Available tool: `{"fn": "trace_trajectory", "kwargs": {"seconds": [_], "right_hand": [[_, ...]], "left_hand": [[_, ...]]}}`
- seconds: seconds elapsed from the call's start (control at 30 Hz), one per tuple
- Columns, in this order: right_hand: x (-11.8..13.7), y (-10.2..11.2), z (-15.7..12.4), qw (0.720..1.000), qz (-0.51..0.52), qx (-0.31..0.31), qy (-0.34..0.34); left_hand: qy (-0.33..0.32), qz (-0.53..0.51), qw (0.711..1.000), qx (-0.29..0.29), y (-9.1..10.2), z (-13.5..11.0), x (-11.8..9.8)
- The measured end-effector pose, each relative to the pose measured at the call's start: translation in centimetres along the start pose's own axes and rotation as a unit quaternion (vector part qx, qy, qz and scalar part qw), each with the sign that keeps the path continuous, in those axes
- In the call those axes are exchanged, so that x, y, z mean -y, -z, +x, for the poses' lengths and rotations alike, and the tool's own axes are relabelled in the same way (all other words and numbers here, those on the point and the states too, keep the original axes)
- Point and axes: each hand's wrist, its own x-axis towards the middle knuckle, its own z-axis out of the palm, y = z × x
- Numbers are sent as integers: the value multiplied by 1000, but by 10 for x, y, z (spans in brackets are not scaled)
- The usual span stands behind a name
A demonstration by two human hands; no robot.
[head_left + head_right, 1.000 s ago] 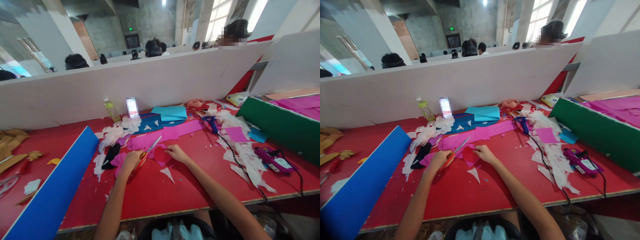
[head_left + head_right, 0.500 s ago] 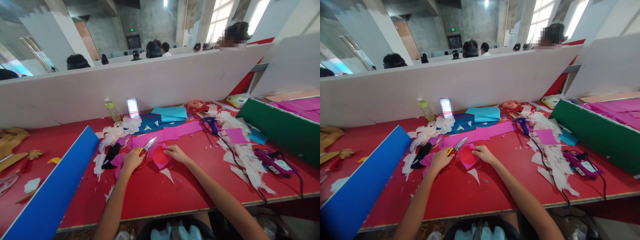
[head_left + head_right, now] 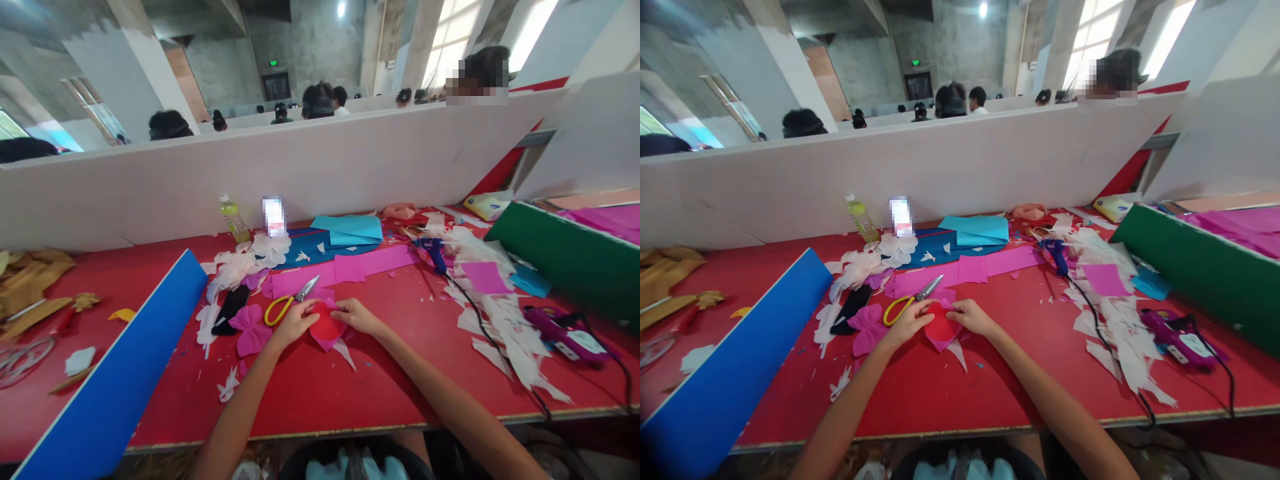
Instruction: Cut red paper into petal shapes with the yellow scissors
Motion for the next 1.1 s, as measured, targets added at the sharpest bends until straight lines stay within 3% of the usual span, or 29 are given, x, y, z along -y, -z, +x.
{"fn": "trace_trajectory", "kwargs": {"seconds": [0.3, 0.43, 0.63, 0.77, 0.87, 1.0, 1.1], "right_hand": [[1, 1, 0, 1000, -17, -26, -3], [1, -1, 1, 998, 0, -65, -14], [0, 0, 3, 990, 120, -66, -27], [-1, -2, 3, 977, 180, -101, -48], [-1, -5, 3, 959, 250, -124, -57], [2, -10, 4, 921, 364, -109, -82], [5, -14, 3, 921, 362, -108, -97]], "left_hand": [[-27, 100, 994, -29, -4, -1, -3], [-47, 123, 988, -74, -6, 0, 0], [-70, 115, 980, -149, -5, 1, 7], [-64, 75, 976, -195, -7, 3, 9], [-58, 37, 975, -209, -10, 4, 10], [-50, 13, 969, -241, -13, 5, 10], [-44, -6, 968, -248, -16, 5, 12]]}}
